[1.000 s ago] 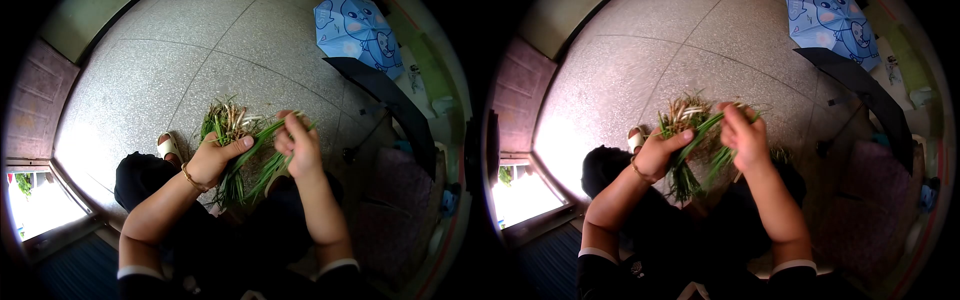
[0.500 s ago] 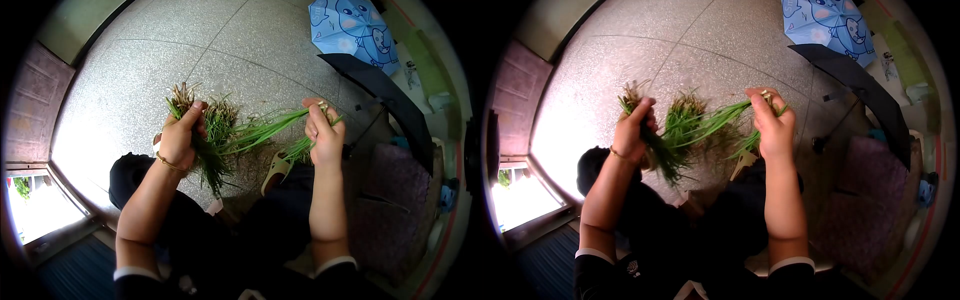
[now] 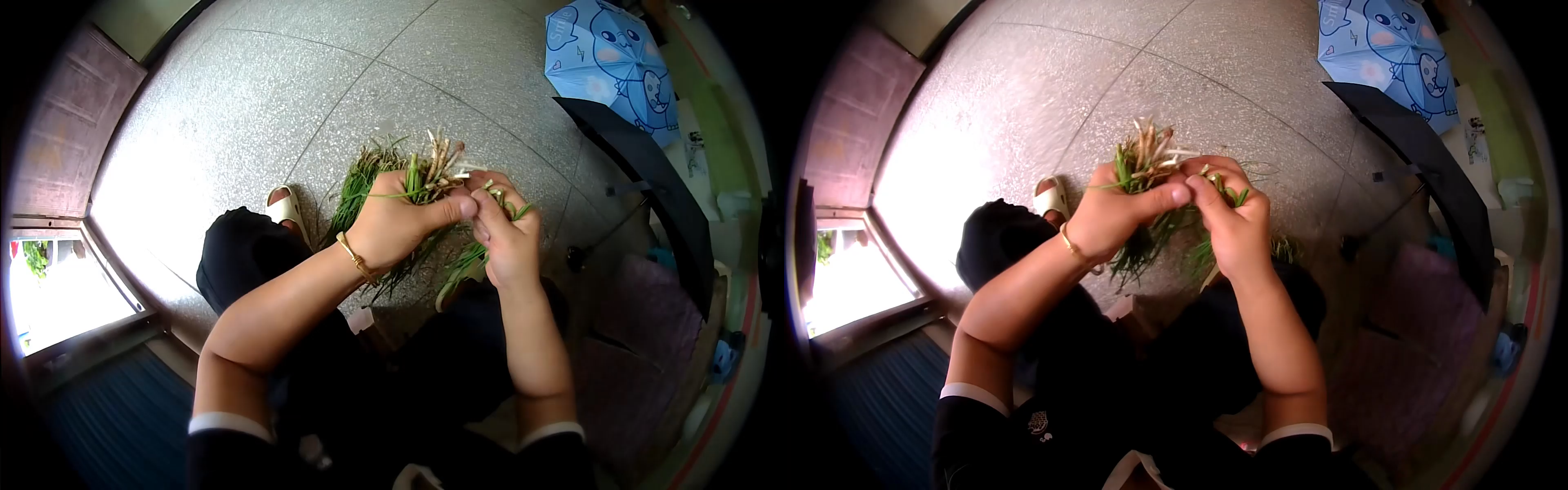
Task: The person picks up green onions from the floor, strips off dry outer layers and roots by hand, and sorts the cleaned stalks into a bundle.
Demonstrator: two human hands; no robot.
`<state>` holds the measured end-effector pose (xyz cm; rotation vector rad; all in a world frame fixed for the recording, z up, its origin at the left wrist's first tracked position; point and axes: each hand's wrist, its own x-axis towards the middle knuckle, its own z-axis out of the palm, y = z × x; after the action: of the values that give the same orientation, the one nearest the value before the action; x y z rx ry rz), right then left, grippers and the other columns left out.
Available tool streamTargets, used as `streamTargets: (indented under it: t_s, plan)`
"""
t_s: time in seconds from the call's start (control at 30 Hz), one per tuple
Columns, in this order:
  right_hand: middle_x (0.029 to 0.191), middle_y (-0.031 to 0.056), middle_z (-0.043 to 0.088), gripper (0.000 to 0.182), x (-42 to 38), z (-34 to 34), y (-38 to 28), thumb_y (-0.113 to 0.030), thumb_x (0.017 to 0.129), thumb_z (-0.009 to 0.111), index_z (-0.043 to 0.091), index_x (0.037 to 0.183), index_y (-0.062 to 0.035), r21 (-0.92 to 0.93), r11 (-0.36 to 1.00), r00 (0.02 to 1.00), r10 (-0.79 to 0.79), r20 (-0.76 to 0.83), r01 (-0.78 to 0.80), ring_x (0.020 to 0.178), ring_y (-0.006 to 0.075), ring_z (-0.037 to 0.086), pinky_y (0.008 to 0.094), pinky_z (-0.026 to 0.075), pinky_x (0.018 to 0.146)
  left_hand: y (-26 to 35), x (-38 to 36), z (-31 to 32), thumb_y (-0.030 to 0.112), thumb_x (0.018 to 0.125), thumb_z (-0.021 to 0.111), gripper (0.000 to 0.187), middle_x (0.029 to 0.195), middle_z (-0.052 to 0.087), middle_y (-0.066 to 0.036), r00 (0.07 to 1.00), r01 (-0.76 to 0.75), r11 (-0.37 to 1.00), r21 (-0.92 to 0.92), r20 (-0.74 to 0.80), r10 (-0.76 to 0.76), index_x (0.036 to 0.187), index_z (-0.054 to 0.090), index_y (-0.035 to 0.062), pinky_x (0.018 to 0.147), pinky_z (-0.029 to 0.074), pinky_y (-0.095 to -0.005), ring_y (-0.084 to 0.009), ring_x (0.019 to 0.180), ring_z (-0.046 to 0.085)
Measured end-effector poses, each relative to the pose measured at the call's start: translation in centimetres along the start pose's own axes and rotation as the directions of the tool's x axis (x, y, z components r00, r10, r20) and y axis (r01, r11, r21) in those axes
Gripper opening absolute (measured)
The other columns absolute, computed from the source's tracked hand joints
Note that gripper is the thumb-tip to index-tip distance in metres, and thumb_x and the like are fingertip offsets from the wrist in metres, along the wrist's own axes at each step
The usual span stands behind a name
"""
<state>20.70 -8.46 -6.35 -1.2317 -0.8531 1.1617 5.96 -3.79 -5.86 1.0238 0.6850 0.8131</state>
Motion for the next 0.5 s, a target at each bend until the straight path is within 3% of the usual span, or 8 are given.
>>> streamTargets:
  t_s: [0.1,0.17,0.2,0.27,0.37,0.43,0.47,0.5]
  plan:
    - [0.098,0.0034,0.056,0.014,0.2,-0.1,-0.2,-0.012,0.084,0.057,0.061,0.086,0.0020,0.008,1.000,1.000,0.012,0.028,-0.012,0.054,0.0013,0.038,0.0163,0.029,0.044,0.4,0.2,-0.1,0.010,0.080,0.063,0.012,0.077,0.061,-0.002,0.997,0.069,0.996,0.056,-0.044,-0.066,0.086,0.061,-0.0004,0.060,0.043,-0.0206,-0.0055,0.069,0.053]
    - [0.082,0.0014,0.057,0.015,0.4,-0.9,-0.9,-0.012,0.085,0.056,0.060,0.092,0.0009,0.184,0.977,0.993,0.101,0.055,-0.110,0.051,0.0017,0.037,0.0162,0.028,0.043,0.2,0.5,-0.6,0.010,0.080,0.063,0.009,0.070,0.058,0.001,0.991,0.111,0.993,0.038,-0.079,-0.108,0.081,0.061,0.0012,0.053,0.039,-0.0200,-0.0041,0.061,0.048]
    - [0.081,0.0028,0.055,0.027,0.6,-1.5,-1.0,-0.021,0.089,0.048,0.056,0.101,0.0012,0.121,0.990,0.996,0.074,0.041,-0.079,0.050,0.0034,0.035,0.0182,0.027,0.044,-0.2,0.8,-0.7,0.012,0.079,0.063,0.010,0.062,0.052,0.004,0.989,0.069,0.997,0.034,-0.132,-0.064,0.078,0.060,0.0029,0.047,0.034,-0.0204,-0.0037,0.053,0.042]
    - [0.075,0.0009,0.055,0.025,1.0,-2.7,-1.7,-0.021,0.088,0.051,0.057,0.099,0.0006,0.189,0.981,0.999,0.030,0.026,-0.034,0.048,0.0030,0.034,0.0182,0.027,0.043,-0.2,1.4,-1.4,0.014,0.080,0.063,0.011,0.057,0.048,0.004,0.973,0.077,0.996,0.048,-0.221,-0.065,0.075,0.058,0.0054,0.043,0.032,-0.0209,-0.0049,0.047,0.039]
    - [0.080,0.0027,0.059,0.027,1.3,-4.5,-2.5,-0.024,0.087,0.052,0.058,0.097,-0.0003,0.241,0.969,0.998,-0.033,-0.045,0.043,0.047,0.0035,0.033,0.0187,0.027,0.043,0.0,1.6,-2.8,0.015,0.079,0.064,0.016,0.055,0.047,0.004,0.965,0.066,0.997,0.026,-0.256,-0.057,0.068,0.054,0.0088,0.042,0.033,-0.0202,-0.0055,0.045,0.040]
    - [0.093,0.0058,0.059,0.025,1.6,-5.7,-3.1,-0.024,0.087,0.052,0.057,0.097,-0.0014,0.345,0.929,0.983,-0.082,-0.164,0.135,0.049,0.0036,0.036,0.0178,0.027,0.043,0.3,1.4,-3.0,0.014,0.079,0.064,0.016,0.055,0.047,0.004,0.953,0.051,0.998,0.028,-0.301,-0.040,0.069,0.054,0.0083,0.042,0.034,-0.0202,-0.0052,0.046,0.040]
    - [0.099,0.0062,0.058,0.025,1.8,-6.9,-3.1,-0.025,0.088,0.051,0.056,0.097,-0.0028,0.394,0.907,0.986,-0.104,-0.130,0.148,0.051,0.0036,0.037,0.0174,0.028,0.043,0.4,1.3,-3.1,0.013,0.079,0.062,0.010,0.052,0.043,0.003,0.949,0.060,0.997,0.051,-0.312,-0.041,0.080,0.058,0.0039,0.044,0.032,-0.0218,-0.0073,0.045,0.038]
    - [0.100,0.0057,0.058,0.024,1.9,-7.7,-3.3,-0.026,0.089,0.050,0.056,0.099,-0.0041,0.467,0.871,0.987,-0.106,-0.124,0.152,0.051,0.0035,0.038,0.0168,0.028,0.043,0.5,1.3,-3.1,0.013,0.079,0.062,0.010,0.052,0.043,0.003,0.951,0.065,0.997,0.051,-0.305,-0.046,0.080,0.058,0.0039,0.044,0.032,-0.0218,-0.0073,0.045,0.038]
